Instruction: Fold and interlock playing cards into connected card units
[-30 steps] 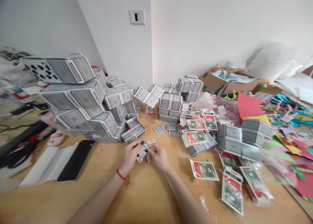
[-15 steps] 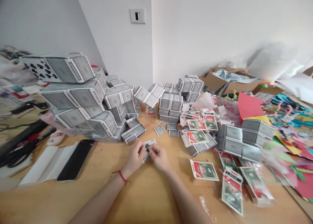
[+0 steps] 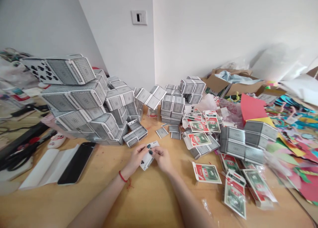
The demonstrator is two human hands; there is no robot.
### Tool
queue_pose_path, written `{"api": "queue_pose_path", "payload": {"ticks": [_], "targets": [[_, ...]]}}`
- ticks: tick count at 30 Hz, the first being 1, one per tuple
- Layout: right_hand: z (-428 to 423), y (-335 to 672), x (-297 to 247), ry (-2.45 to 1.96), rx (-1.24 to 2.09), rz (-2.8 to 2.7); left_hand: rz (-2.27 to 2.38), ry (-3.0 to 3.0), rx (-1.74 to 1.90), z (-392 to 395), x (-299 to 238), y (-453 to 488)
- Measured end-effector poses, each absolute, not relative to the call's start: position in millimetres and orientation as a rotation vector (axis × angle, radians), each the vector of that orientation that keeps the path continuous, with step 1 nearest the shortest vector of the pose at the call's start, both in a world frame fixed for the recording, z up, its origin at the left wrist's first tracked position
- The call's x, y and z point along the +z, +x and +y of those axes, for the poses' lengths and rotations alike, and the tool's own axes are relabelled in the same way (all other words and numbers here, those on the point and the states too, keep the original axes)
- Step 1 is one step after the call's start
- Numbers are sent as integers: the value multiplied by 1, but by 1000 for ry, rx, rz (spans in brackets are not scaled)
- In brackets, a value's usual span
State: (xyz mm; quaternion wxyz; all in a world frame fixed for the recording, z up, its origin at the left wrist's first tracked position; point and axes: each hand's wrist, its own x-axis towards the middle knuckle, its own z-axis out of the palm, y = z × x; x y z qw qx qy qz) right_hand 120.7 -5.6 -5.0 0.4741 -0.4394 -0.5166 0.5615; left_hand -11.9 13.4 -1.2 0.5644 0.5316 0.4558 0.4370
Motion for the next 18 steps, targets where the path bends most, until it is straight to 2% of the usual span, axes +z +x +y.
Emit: {"api": "queue_pose_path", "payload": {"ticks": [9,15,18], "targets": [[-4,112,-4,-916,1490,-991,1128,1224,1183,16,3,-22],[-4,120,-2,-1091,1215,-1214,1218,1332,1097,19,-7,-27],[-3,121,-1,-1123,1195,-1242,1178,1332,1044,19,-6,-27]]}}
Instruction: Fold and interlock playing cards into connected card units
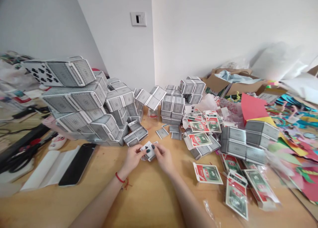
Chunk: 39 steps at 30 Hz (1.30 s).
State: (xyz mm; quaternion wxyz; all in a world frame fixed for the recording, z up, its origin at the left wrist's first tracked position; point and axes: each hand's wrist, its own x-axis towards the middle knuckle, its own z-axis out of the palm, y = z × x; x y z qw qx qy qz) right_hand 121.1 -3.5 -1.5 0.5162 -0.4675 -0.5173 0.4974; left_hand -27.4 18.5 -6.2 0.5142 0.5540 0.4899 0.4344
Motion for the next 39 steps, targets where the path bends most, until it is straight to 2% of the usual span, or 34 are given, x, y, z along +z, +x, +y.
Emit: {"api": "queue_pose_path", "payload": {"ticks": [9,16,21,30,39], "targets": [[-12,106,-9,-999,1536,-1163,1351,1349,1265,18,-5,-26],[-12,100,-6,-983,1557,-1035,1426,1410,1314,10,-4,-23],[-12,101,-2,-970,1563,-963,1295,1428,1348,0,4,-17],[-15,95,-4,-829,1775,-868,1275,1403,1320,-2,0,-19],[-15,98,-1,-885,1705,-918,1180,1321,1307,-5,5,-16]]}}
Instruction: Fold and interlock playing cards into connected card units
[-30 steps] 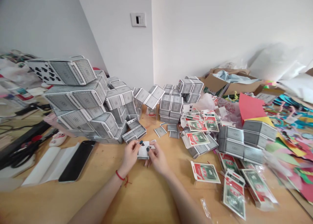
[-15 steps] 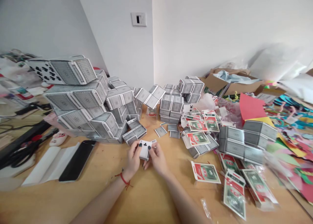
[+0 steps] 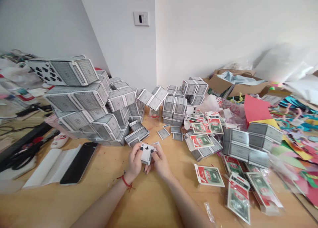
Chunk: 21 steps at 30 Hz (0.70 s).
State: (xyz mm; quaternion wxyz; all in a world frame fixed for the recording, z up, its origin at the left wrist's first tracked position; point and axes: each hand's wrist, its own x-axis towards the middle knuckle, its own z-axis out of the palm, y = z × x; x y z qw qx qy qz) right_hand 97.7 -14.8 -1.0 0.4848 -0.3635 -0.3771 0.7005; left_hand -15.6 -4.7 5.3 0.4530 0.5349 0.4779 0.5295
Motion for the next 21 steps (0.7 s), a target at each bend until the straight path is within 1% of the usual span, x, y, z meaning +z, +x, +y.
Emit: {"api": "queue_pose_path", "payload": {"ticks": [12,21], "targets": [[-15,100,4,-900,1701,-931,1184,1279,1312,-4,5,-15],[-13,100,-5,-876,1725,-878,1194,1293,1291,-3,1,-15]]}}
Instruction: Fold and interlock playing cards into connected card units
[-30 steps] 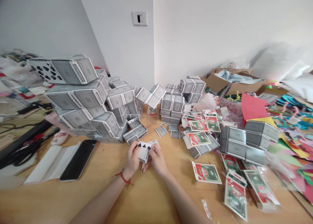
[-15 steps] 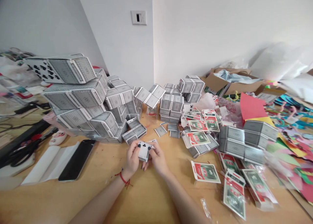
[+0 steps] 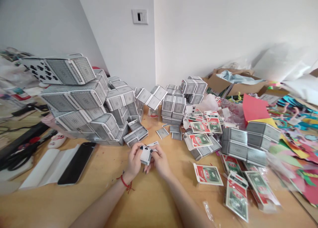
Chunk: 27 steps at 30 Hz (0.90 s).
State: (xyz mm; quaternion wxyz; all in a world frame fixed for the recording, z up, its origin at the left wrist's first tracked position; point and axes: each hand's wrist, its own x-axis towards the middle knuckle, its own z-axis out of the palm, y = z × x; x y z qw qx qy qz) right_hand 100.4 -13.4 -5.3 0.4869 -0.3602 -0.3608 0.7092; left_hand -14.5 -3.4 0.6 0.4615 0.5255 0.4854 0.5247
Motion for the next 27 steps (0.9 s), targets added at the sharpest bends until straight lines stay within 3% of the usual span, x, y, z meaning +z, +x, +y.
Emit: {"api": "queue_pose_path", "payload": {"ticks": [14,27], "targets": [[-12,117,2,-722,2161,-951,1093,1417,1273,-5,3,-20],[-13,109,-3,-846,1825,-1090,1178,1562,1228,-3,16,-22]]}}
